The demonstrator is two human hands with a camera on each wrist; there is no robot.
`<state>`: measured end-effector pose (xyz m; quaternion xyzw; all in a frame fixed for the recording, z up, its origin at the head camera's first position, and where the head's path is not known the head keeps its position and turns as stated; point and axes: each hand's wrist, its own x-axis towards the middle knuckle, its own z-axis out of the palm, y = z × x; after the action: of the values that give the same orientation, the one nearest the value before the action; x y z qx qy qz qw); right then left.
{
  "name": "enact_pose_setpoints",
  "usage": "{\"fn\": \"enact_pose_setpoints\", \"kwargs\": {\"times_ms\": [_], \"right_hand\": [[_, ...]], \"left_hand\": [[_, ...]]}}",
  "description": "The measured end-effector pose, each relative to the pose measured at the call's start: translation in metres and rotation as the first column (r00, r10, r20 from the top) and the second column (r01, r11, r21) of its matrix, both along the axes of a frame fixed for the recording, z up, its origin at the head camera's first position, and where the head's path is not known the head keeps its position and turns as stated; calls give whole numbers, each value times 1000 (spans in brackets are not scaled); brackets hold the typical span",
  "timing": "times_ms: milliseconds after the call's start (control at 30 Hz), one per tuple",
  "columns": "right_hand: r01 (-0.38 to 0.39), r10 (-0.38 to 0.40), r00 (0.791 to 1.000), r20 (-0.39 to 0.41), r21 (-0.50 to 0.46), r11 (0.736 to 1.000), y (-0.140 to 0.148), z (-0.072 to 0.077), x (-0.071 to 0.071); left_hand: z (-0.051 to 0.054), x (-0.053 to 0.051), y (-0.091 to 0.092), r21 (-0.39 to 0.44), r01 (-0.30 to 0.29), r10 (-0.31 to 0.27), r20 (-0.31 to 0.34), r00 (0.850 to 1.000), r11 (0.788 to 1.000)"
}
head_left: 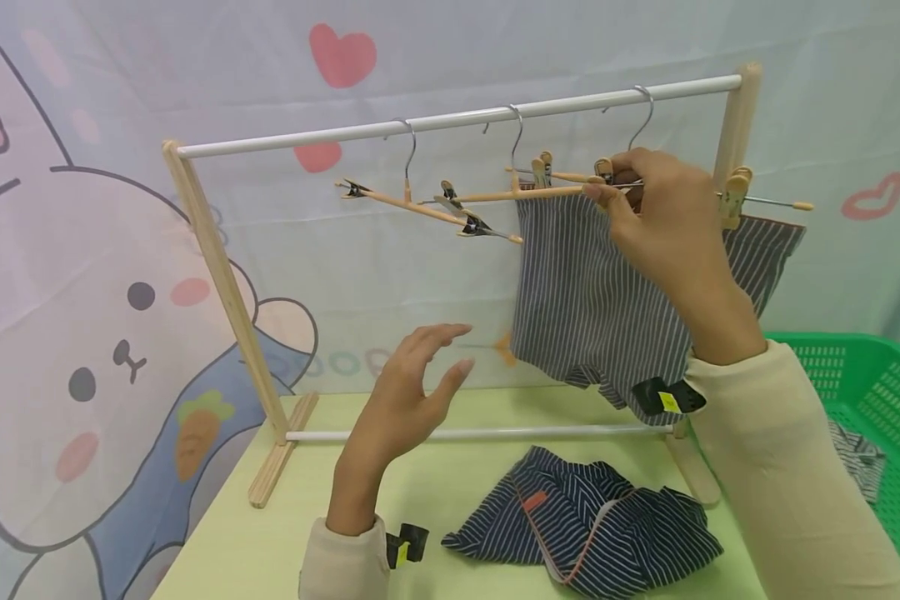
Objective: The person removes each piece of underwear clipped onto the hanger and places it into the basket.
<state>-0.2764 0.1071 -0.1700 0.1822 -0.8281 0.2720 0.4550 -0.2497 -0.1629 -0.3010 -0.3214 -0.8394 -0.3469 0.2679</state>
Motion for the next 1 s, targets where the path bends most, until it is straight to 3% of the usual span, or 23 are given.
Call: {"fn": "enact_pose_setpoints", "kwargs": {"times_ms": [200,500,800,1000], "right_hand": [[-61,62,995,77,-17,998,1,-3,-1],[-97,102,963,250,-31,995,6,-12,3],[-63,65,956,286,-15,998,17,-36,7],[-71,68,946,316,-3,997,24,-62,8]], "left_hand": [[-1,0,-1,1,-7,7,-2,1000,1000],[0,2,-1,-15,-11,11,-14,1000,1000],[-3,1,1,-26,-10,10,-11,1000,1000],[-3,1,1,-31,-18,18,-2,1000,999]]}}
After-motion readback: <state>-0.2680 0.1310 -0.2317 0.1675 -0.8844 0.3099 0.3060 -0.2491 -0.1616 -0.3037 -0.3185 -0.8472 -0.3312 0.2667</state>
